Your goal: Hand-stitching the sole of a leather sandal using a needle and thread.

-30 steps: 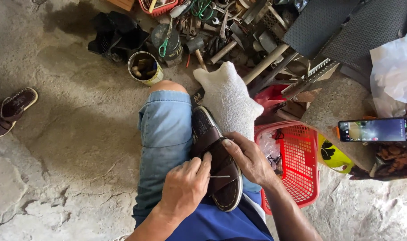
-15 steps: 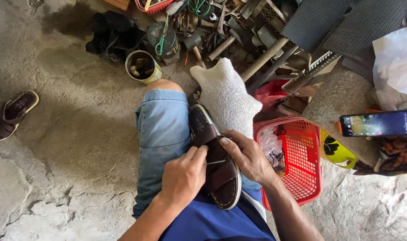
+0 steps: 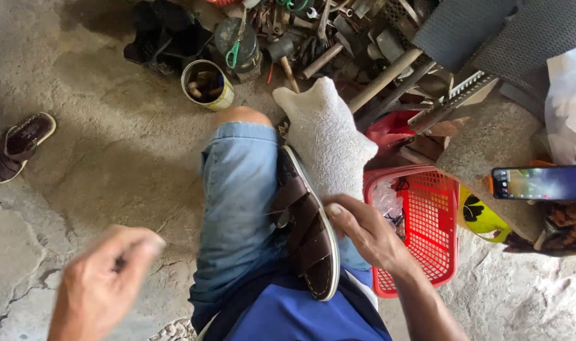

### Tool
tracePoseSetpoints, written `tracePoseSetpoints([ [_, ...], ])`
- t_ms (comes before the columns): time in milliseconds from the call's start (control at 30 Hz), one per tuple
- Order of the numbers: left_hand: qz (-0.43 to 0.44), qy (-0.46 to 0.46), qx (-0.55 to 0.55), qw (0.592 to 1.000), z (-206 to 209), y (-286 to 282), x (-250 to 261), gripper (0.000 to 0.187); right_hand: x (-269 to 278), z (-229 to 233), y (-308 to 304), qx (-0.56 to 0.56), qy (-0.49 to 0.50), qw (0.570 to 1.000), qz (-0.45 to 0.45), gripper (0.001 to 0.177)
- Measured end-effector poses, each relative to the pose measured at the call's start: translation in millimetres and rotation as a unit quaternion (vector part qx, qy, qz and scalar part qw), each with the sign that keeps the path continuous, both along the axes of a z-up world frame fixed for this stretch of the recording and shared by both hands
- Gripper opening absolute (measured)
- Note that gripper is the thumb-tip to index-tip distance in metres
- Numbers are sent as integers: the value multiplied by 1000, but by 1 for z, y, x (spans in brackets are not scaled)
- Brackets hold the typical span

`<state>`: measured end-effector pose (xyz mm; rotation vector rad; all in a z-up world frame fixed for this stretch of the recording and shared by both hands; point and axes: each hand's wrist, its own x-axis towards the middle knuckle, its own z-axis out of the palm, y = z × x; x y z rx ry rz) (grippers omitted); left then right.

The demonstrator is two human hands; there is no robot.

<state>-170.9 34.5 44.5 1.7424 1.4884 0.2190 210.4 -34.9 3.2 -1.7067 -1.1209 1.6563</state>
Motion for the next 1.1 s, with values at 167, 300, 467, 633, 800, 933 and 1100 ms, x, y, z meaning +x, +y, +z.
tracePoseSetpoints([
  [167,42,143,229,962,-17,3,39,50,2,1,-15,-37,-182,982,34,38],
  [300,-26,-58,218,974,-18,-11,114,48,-8,-12,-21,-46,-197,979,32,28],
  [467,-140,0,151,979,-45,-29,137,20,-24,-8,-20,127,-242,962,-13,36],
  [633,-145,-67,90,983,-34,-22,135,26,-5,-38,-44,174,-227,958,-15,30],
  [800,-133,-146,27,980,-45,-25,140,35,64,-62,-95,-28,-234,962,-135,12],
  [933,-110,-170,-42,978,-49,-29,149,35,88,-78,-116,61,-275,949,-144,27],
  [1100,-127,-171,-50,976,-50,-31,155,39,44,-19,-80,160,97,958,-216,24],
])
